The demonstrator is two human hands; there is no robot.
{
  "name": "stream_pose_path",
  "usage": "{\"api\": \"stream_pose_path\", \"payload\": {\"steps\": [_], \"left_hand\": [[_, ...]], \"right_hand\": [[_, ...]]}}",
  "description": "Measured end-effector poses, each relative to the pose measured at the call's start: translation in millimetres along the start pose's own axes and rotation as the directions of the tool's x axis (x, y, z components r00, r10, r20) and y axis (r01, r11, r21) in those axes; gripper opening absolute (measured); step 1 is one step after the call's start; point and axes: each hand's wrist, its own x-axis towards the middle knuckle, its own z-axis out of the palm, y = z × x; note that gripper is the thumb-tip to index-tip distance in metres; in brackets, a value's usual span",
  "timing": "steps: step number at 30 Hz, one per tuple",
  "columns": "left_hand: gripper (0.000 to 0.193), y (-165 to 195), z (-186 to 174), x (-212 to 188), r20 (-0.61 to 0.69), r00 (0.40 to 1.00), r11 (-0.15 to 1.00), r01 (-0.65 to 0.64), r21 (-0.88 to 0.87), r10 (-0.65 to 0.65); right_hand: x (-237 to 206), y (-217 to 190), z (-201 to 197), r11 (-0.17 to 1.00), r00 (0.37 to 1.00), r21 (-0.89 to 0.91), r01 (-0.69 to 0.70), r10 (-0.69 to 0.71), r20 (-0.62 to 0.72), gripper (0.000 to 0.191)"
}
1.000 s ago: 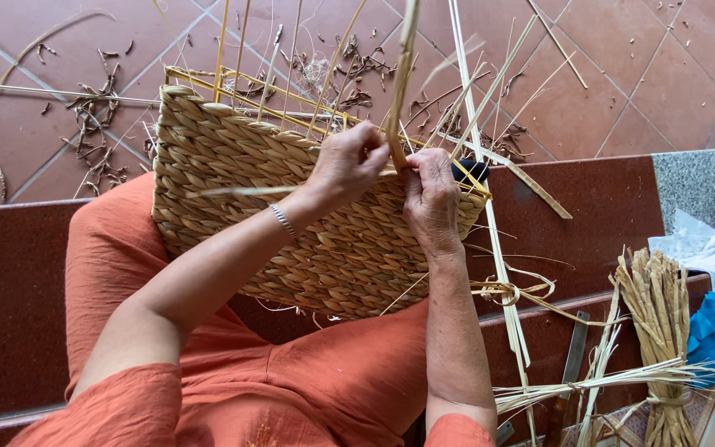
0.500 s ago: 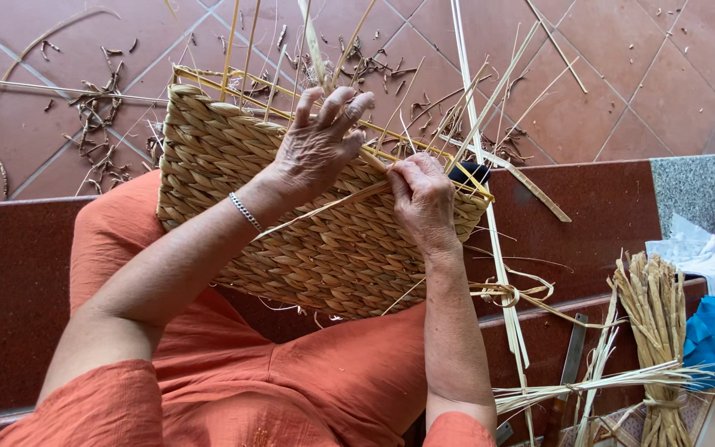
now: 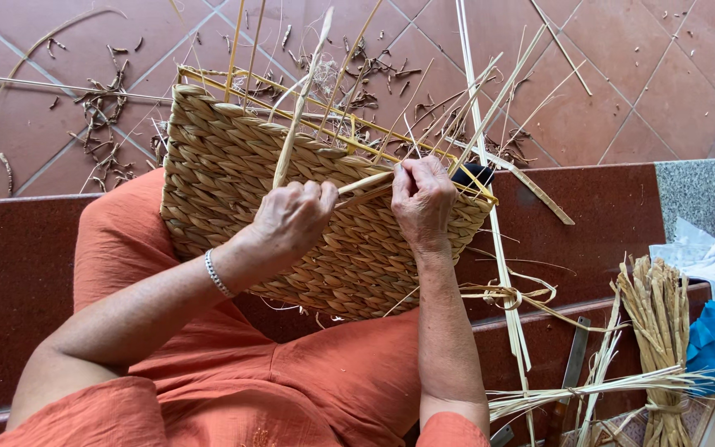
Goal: The person weaves a basket by hand, interlacing dried palm leaves through the vertical ribs of a partially completed basket. They repeatedly pull and tighten the weave, occasionally adjusting the basket's position on their lap.
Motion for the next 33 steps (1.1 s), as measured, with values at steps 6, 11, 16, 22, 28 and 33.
{"api": "stream_pose_path", "payload": {"steps": [6,11,16,22,28,33], "left_hand": [[0.014,21.4,-17.9,-23.5,0.042,0.992,0.938,-0.125,0.323,0.117],[0.033,28.0,-26.5,-56.2,0.237,0.952,0.916,-0.264,0.301,0.196],[0.011,-58.2,-20.9,-27.8,-0.305,0.949,0.972,0.144,0.185,-0.082],[0.027,-17.8,4.4,-3.2,-0.438,0.886,0.985,-0.174,-0.016,0.149],[0.018,1.9,17.6,28.8,-0.317,0.937,0.989,-0.148,0.028,0.149],[0.018,-6.0,5.2,43.5,-0.636,0.768,0.990,0.017,0.141,0.077]], "right_hand": [[-1.2,0.5,2.2,1.000,1.000,0.019,0.020,-0.020,-0.015,0.003],[1.4,-0.5,3.2,1.000,1.000,-0.021,0.009,-0.009,-0.029,0.005],[2.1,-0.3,5.8,1.000,0.999,0.012,-0.027,0.027,-0.044,0.011],[5.1,1.0,18.0,0.978,0.983,-0.157,0.134,-0.152,-0.103,0.017],[1.7,1.2,-2.7,0.976,0.977,0.058,0.208,-0.210,0.042,0.014],[0.4,-1.6,-8.2,0.982,0.971,0.056,0.181,-0.188,0.151,0.012]]}}
